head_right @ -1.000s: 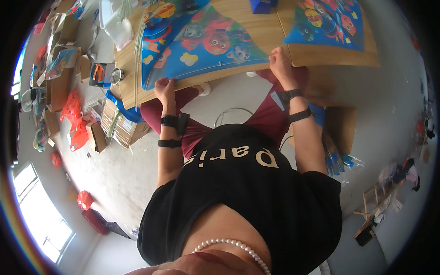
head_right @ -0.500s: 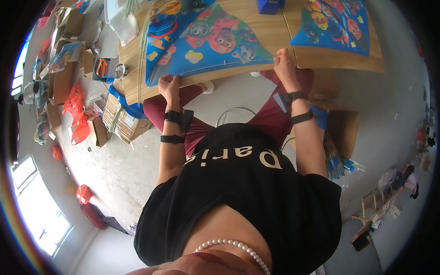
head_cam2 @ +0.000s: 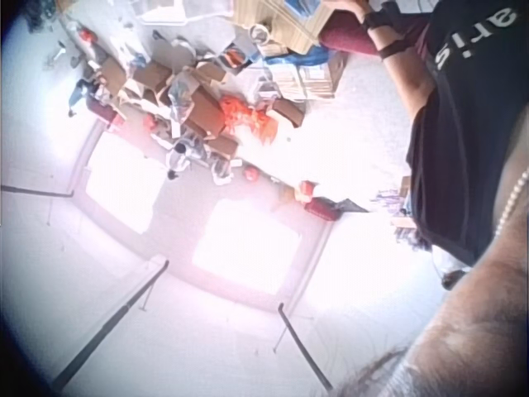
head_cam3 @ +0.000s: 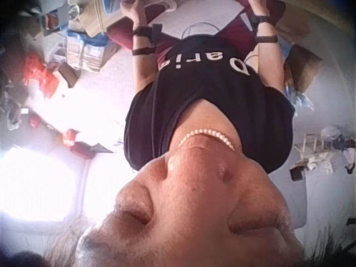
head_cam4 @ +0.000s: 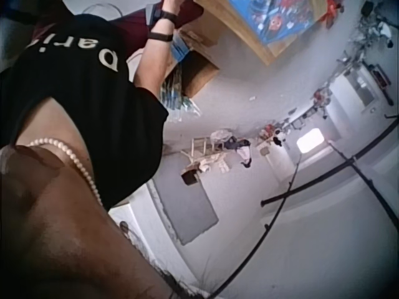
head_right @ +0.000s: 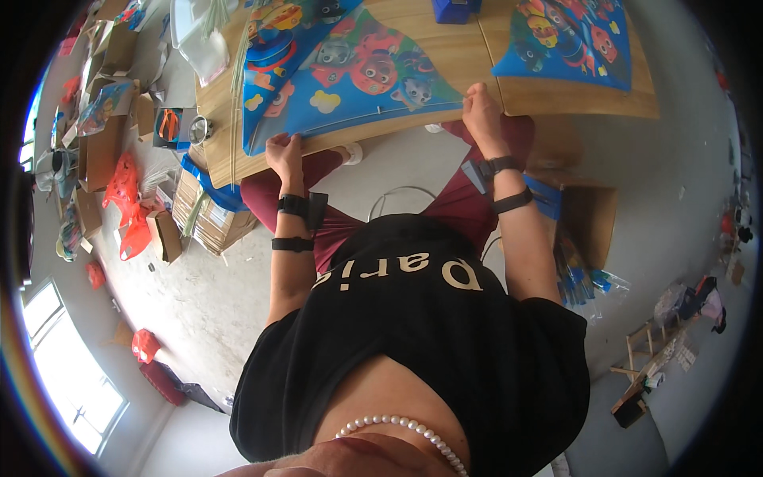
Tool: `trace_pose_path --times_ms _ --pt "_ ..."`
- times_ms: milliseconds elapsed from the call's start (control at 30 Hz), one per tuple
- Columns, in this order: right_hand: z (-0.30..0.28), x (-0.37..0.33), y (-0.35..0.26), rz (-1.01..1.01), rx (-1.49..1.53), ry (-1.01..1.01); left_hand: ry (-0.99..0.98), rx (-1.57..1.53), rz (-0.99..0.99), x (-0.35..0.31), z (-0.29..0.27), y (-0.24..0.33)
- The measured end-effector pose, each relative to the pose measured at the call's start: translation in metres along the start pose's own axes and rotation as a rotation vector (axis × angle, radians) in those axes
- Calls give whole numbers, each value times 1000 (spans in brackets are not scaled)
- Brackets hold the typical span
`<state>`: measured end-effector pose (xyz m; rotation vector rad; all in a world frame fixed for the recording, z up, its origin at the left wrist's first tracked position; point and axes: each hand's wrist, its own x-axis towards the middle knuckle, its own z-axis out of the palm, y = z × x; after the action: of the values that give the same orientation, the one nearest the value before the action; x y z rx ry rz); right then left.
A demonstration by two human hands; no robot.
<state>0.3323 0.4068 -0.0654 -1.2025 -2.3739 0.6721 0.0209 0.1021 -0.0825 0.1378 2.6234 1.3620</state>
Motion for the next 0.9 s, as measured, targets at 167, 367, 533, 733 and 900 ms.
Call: trace_pose_path --times_ms 167,367,533,733,900 --pt "1 1 0 -27 1 15 49 53 119 3 1 -6" --pt "1 -1 0 -30 -1 17 6 46 18 -3 -1 9" --pt "4 -1 -1 -109 -31 78 7 30 29 -5 -3 13" --pt "3 -2 -6 -86 7 61 11 33 48 -7 -4 18" --pt "3 -3 -7 -85 4 71 0 31 42 -7 -3 19"
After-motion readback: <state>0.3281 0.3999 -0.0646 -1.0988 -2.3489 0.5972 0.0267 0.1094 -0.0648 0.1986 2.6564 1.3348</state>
